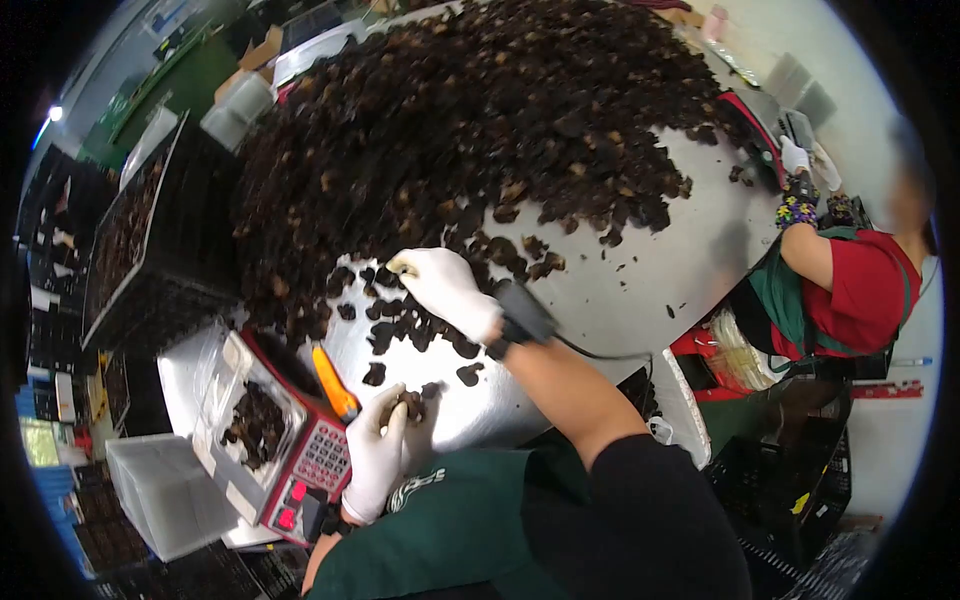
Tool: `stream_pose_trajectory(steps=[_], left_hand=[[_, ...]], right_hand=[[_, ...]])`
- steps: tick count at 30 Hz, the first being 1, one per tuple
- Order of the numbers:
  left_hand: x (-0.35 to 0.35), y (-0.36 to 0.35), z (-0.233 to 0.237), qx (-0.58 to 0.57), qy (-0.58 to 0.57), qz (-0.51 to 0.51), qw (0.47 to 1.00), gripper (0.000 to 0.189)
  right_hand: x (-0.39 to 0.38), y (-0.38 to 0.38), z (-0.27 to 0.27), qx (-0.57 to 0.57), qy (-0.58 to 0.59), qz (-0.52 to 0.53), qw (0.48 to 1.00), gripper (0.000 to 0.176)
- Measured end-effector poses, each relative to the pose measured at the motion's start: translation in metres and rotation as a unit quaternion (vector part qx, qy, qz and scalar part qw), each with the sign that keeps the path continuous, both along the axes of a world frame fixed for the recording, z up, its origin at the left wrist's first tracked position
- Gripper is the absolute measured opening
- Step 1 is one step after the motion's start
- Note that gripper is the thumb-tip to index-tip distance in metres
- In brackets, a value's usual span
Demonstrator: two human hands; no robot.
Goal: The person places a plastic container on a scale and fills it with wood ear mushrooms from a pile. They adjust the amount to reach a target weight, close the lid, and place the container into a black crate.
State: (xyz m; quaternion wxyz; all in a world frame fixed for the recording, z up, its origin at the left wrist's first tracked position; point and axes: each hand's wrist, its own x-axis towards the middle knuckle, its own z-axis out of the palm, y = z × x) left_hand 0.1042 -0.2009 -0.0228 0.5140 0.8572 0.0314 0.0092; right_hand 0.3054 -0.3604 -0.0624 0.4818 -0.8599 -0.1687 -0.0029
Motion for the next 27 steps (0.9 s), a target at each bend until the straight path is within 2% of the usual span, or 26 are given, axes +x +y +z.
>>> stream_pose_trajectory(steps=[2,3,4,5,6,7,8,10,11,12,13,14,15,16,18,20,22,23,24,26,27], left_hand=[[0.006,-0.002,-0.006,0.013,-0.014,-0.010,1.000,0.025],[0.005,0.003,-0.020,0.009,-0.018,-0.021,1.000,0.032],[0.009,0.006,-0.032,0.004,-0.019,-0.032,0.999,0.038],[0.015,-0.001,-0.020,-0.028,0.002,-0.036,0.999,0.047],[0.016,-0.007,-0.008,-0.057,0.028,-0.035,0.997,0.058],[0.018,-0.006,-0.012,-0.009,0.016,-0.071,0.997,0.072],[0.018,-0.004,-0.014,0.003,0.035,-0.079,0.996,0.073],[0.017,-0.002,-0.020,0.012,0.028,-0.082,0.996,0.072],[0.016,0.003,-0.030,0.084,-0.042,-0.102,0.990,0.063],[0.017,0.008,-0.045,0.159,-0.107,-0.117,0.974,0.056],[0.016,0.007,-0.042,0.151,-0.105,-0.115,0.976,0.057],[0.014,0.006,-0.039,0.143,-0.104,-0.113,0.978,0.059],[0.013,0.005,-0.036,0.134,-0.103,-0.111,0.979,0.061],[0.014,-0.005,-0.018,0.034,-0.046,-0.085,0.995,0.065],[0.016,-0.008,-0.008,0.051,-0.013,-0.104,0.993,0.069],[0.015,-0.012,-0.006,0.055,-0.015,-0.116,0.992,0.067],[0.011,-0.012,-0.005,0.035,0.007,-0.122,0.992,0.064],[0.009,-0.011,-0.005,0.056,0.007,-0.128,0.990,0.063],[0.007,-0.010,-0.005,0.075,0.003,-0.133,0.988,0.062],[0.006,-0.008,-0.010,0.072,0.000,-0.143,0.987,0.060],[0.005,-0.006,-0.014,0.085,-0.005,-0.151,0.985,0.060]], right_hand=[[0.035,0.012,-0.021,-0.202,-0.077,0.007,0.976,0.027],[0.047,0.014,-0.025,-0.220,-0.001,0.038,0.975,0.024],[0.061,0.024,-0.048,-0.304,-0.063,0.002,0.951,0.016],[0.066,0.025,-0.055,-0.335,-0.122,0.001,0.934,0.010],[0.071,0.028,-0.058,-0.333,-0.130,-0.025,0.934,0.012],[0.074,0.026,-0.053,-0.309,-0.083,-0.014,0.947,0.014],[0.076,0.022,-0.050,-0.338,-0.075,0.002,0.938,0.018],[0.075,0.002,-0.036,-0.283,-0.064,0.034,0.956,0.020],[0.069,-0.004,-0.028,-0.103,-0.027,-0.007,0.994,0.018],[0.063,-0.010,-0.019,0.088,-0.011,-0.036,0.995,0.015],[0.067,-0.018,-0.014,0.220,0.157,-0.013,0.963,0.015],[0.059,-0.033,0.005,0.336,0.258,0.011,0.906,0.016],[0.053,-0.051,0.011,0.408,0.296,0.069,0.861,0.018],[0.043,-0.062,0.015,0.480,0.337,0.094,0.805,0.020],[0.026,-0.080,0.007,0.572,0.349,0.139,0.729,0.018],[-0.002,-0.092,0.015,0.596,0.339,0.120,0.718,0.016],[-0.031,-0.122,0.021,0.556,0.335,0.096,0.755,0.016],[-0.052,-0.136,0.034,0.497,0.324,0.003,0.805,0.017],[-0.070,-0.160,0.034,0.436,0.310,-0.032,0.844,0.019],[-0.115,-0.206,0.034,0.377,0.290,-0.102,0.874,0.019],[-0.139,-0.224,0.036,0.330,0.280,-0.174,0.884,0.018]])
